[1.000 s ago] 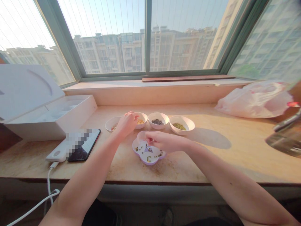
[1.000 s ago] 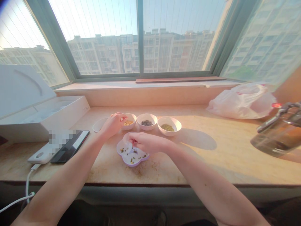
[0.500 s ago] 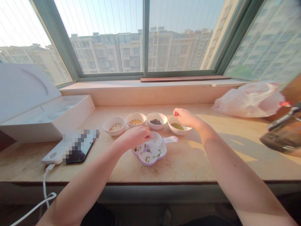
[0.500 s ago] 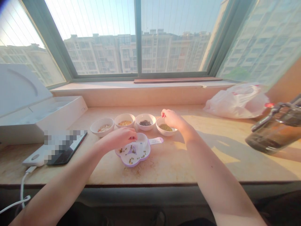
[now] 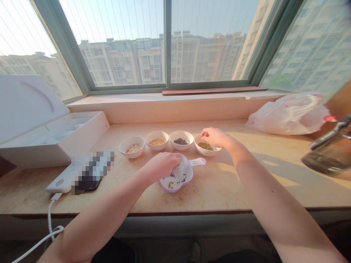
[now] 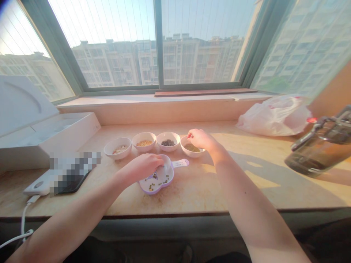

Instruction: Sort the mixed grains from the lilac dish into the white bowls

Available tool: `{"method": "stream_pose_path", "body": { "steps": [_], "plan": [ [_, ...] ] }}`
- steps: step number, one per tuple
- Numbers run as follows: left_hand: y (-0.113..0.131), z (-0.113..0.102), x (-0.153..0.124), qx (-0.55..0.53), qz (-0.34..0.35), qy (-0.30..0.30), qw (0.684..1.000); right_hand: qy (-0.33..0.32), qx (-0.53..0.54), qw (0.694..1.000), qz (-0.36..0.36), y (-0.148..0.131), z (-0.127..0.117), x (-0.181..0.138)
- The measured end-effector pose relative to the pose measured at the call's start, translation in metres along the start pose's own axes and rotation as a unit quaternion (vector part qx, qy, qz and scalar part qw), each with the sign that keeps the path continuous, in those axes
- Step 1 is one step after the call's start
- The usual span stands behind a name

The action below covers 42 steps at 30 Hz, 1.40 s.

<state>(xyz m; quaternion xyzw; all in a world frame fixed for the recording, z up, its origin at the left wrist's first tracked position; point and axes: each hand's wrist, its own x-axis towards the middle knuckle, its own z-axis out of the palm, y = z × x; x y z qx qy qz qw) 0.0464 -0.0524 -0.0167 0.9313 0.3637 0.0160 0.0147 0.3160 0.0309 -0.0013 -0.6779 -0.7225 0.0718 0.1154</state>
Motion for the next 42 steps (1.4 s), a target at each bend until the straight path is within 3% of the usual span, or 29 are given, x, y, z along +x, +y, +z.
{"method": "stream_pose_path", "body": {
  "steps": [7, 12, 18, 22, 25, 33, 37, 42],
  "plan": [
    [0.003, 0.004, 0.004, -0.011, 0.012, 0.011, 1.000, 0.028, 0.002, 0.999, -0.019, -0.009, -0.003, -0.006],
    [-0.005, -0.005, 0.002, -0.068, 0.015, 0.047, 0.996, 0.050, 0.011, 0.998, -0.034, -0.020, -0.003, -0.012],
    [-0.036, -0.020, 0.000, -0.137, -0.078, 0.194, 0.968, 0.067, 0.024, 0.996, -0.058, -0.032, -0.008, -0.023],
    [-0.058, -0.019, 0.003, -0.136, -0.162, 0.254, 0.944, 0.060, 0.040, 0.994, -0.086, -0.037, -0.010, -0.026],
    [-0.070, -0.014, 0.007, -0.123, -0.196, 0.271, 0.934, 0.047, 0.071, 0.990, -0.114, -0.045, -0.009, -0.030],
    [-0.079, -0.008, 0.011, -0.136, -0.202, 0.276, 0.930, 0.001, 0.117, 0.973, -0.198, -0.077, 0.003, -0.053],
    [-0.067, -0.012, 0.010, -0.284, -0.194, 0.298, 0.891, 0.028, 0.208, 0.951, -0.227, -0.085, 0.012, -0.055],
    [-0.039, -0.017, 0.006, -0.525, -0.130, 0.240, 0.806, 0.064, 0.340, 0.901, -0.262, -0.091, 0.024, -0.051]
  ]
}}
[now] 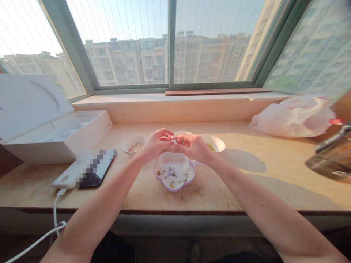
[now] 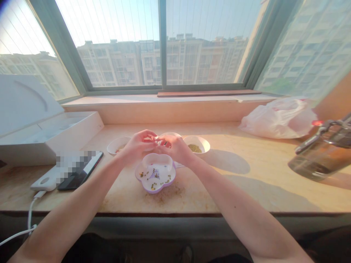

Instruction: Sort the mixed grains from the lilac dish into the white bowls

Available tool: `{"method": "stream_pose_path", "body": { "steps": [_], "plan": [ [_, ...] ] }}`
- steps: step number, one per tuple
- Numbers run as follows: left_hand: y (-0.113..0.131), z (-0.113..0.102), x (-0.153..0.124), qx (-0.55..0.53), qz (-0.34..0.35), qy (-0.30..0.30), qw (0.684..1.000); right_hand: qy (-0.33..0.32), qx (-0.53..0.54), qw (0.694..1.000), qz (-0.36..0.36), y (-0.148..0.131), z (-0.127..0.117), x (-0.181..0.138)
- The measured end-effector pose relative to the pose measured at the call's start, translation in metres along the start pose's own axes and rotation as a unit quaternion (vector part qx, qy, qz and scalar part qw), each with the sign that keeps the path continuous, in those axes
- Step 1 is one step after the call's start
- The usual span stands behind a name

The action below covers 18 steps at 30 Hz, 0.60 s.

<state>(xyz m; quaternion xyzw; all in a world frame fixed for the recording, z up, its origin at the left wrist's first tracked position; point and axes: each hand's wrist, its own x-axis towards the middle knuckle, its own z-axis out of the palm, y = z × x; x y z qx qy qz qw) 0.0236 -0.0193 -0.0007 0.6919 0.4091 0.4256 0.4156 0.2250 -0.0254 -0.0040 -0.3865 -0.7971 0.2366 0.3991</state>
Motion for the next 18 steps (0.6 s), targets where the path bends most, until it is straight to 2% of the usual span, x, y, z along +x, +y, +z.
{"method": "stream_pose_path", "body": {
  "steps": [6, 10, 12, 14, 16, 18],
  "plan": [
    [0.006, 0.011, -0.008, -0.163, -0.054, -0.003, 0.985, 0.010, 0.078, 0.996, 0.032, 0.002, 0.005, -0.003],
    [0.009, 0.010, -0.010, -0.164, -0.053, 0.008, 0.985, 0.021, 0.033, 0.999, -0.006, 0.001, 0.002, -0.003],
    [0.011, 0.007, -0.011, -0.062, -0.026, 0.004, 0.998, 0.038, -0.011, 0.999, -0.015, 0.002, -0.005, -0.002],
    [0.014, 0.003, -0.013, 0.132, 0.010, -0.058, 0.990, 0.057, -0.064, 0.996, 0.007, 0.006, -0.016, 0.001],
    [0.018, 0.001, -0.017, 0.303, 0.035, -0.152, 0.940, 0.072, -0.130, 0.988, 0.044, 0.013, -0.030, 0.004],
    [0.020, 0.001, -0.022, 0.376, 0.043, -0.219, 0.899, 0.087, -0.204, 0.972, 0.077, 0.023, -0.046, 0.008]
  ]
}}
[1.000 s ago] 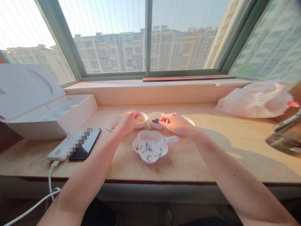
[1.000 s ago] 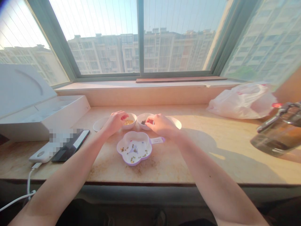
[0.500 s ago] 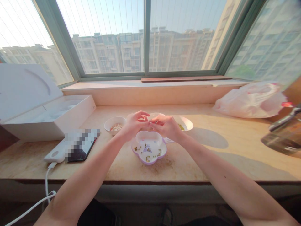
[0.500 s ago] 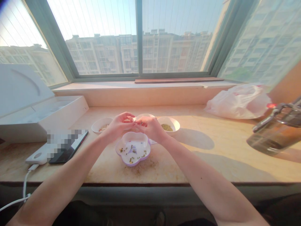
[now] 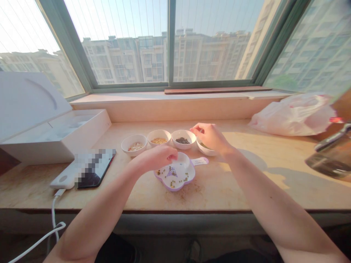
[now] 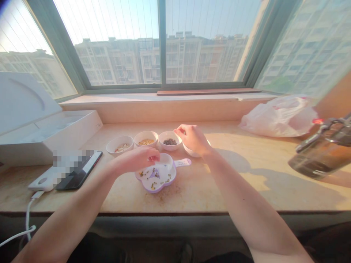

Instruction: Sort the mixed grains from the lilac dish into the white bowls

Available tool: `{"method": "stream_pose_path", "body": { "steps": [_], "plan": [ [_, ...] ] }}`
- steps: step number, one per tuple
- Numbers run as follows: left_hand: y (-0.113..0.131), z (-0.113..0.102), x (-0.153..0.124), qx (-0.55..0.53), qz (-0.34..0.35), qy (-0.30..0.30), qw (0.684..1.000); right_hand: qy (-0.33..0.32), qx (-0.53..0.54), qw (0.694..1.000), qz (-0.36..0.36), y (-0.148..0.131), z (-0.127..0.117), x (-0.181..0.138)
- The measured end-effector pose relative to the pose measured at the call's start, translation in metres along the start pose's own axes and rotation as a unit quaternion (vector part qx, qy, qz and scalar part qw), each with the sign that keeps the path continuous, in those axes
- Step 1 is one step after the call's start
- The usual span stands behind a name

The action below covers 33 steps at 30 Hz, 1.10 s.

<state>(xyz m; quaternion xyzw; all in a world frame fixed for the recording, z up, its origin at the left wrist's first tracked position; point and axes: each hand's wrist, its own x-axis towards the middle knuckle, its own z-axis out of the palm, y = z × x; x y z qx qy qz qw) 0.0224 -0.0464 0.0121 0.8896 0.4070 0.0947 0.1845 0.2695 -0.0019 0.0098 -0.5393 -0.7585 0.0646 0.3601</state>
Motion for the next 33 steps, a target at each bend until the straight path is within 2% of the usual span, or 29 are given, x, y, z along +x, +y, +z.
{"method": "stream_pose_path", "body": {
  "steps": [2, 6, 9, 12, 14, 17, 19, 21, 27, 33],
  "plan": [
    [0.004, 0.004, -0.002, 0.022, 0.014, -0.029, 0.999, -0.018, -0.076, 0.996, 0.051, 0.016, -0.008, 0.007],
    [0.011, 0.015, -0.001, 0.081, 0.027, -0.056, 0.995, -0.155, -0.165, 0.966, 0.124, 0.043, -0.015, 0.014],
    [0.016, 0.017, -0.002, 0.099, 0.026, -0.056, 0.993, -0.219, -0.183, 0.946, 0.155, 0.048, -0.015, 0.014],
    [0.017, 0.009, -0.007, 0.133, 0.011, -0.063, 0.989, -0.250, -0.189, 0.933, 0.175, 0.044, -0.015, 0.014],
    [0.015, 0.000, -0.012, 0.152, -0.020, -0.048, 0.987, -0.257, -0.196, 0.930, 0.178, 0.040, -0.016, 0.013],
    [0.009, -0.010, -0.021, 0.169, -0.114, -0.027, 0.979, -0.243, -0.204, 0.932, 0.176, 0.036, -0.017, 0.012],
    [0.007, -0.012, -0.024, 0.172, -0.172, -0.054, 0.969, -0.222, -0.201, 0.937, 0.180, 0.033, -0.017, 0.012],
    [0.007, -0.011, -0.025, 0.175, -0.201, -0.089, 0.960, -0.201, -0.197, 0.942, 0.184, 0.029, -0.017, 0.010],
    [0.007, -0.002, -0.020, 0.217, -0.178, -0.125, 0.952, -0.172, -0.188, 0.950, 0.177, 0.019, -0.016, 0.008],
    [0.007, 0.006, -0.018, 0.198, -0.196, -0.080, 0.957, -0.182, -0.160, 0.957, 0.160, 0.017, -0.014, 0.005]
  ]
}}
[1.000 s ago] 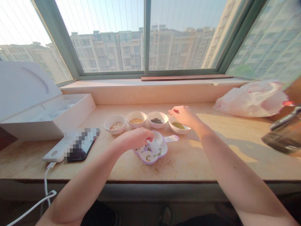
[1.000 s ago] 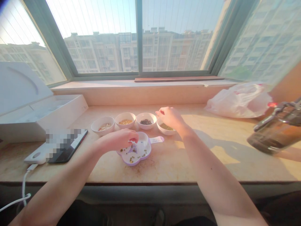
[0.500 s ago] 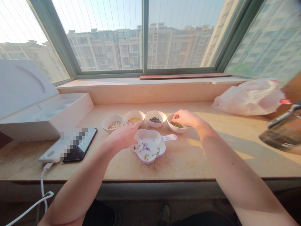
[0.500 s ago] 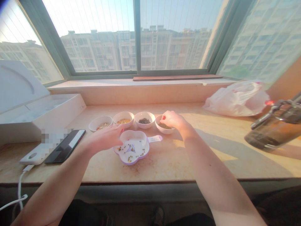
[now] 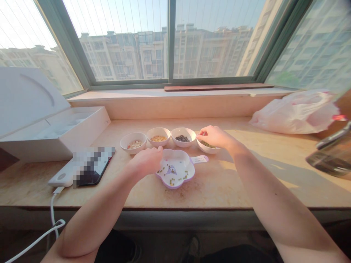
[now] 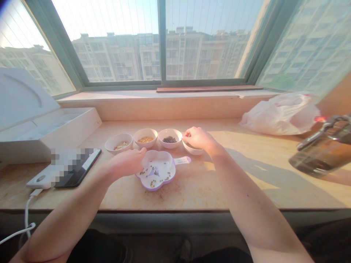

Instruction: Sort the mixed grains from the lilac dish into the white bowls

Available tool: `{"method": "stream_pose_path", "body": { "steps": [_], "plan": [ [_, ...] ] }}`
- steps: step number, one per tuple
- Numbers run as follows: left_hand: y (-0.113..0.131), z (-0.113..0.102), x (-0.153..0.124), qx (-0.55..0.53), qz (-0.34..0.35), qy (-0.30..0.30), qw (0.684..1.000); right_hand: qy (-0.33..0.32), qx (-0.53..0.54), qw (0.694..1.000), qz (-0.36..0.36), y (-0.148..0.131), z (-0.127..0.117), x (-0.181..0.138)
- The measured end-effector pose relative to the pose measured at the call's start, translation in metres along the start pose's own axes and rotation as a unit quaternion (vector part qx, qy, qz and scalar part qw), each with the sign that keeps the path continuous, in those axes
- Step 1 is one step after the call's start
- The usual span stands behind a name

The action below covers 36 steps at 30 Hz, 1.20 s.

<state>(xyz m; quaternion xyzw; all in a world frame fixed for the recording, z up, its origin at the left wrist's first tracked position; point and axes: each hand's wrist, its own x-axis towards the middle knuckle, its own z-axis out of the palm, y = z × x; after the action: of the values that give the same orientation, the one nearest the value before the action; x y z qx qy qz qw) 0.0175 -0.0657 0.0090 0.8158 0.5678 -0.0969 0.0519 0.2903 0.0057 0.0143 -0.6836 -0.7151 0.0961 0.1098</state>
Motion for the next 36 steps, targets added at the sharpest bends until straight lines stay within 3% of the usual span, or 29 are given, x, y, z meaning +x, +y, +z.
{"method": "stream_pose_path", "body": {
  "steps": [13, 21, 27, 36],
  "plan": [
    [0.010, -0.010, -0.003, 0.038, -0.001, 0.081, 0.996, 0.042, 0.005, 0.999, -0.013, -0.002, 0.007, 0.001],
    [-0.018, -0.020, 0.023, -0.085, -0.041, 0.239, 0.966, 0.079, 0.030, 0.994, -0.074, -0.017, 0.016, -0.004],
    [-0.034, -0.007, 0.049, -0.136, -0.037, 0.242, 0.960, 0.058, 0.057, 0.989, -0.126, -0.026, 0.027, -0.006],
    [-0.039, 0.002, 0.059, -0.160, -0.017, 0.223, 0.961, 0.069, 0.106, 0.980, -0.153, -0.036, 0.026, -0.014]
  ]
}}
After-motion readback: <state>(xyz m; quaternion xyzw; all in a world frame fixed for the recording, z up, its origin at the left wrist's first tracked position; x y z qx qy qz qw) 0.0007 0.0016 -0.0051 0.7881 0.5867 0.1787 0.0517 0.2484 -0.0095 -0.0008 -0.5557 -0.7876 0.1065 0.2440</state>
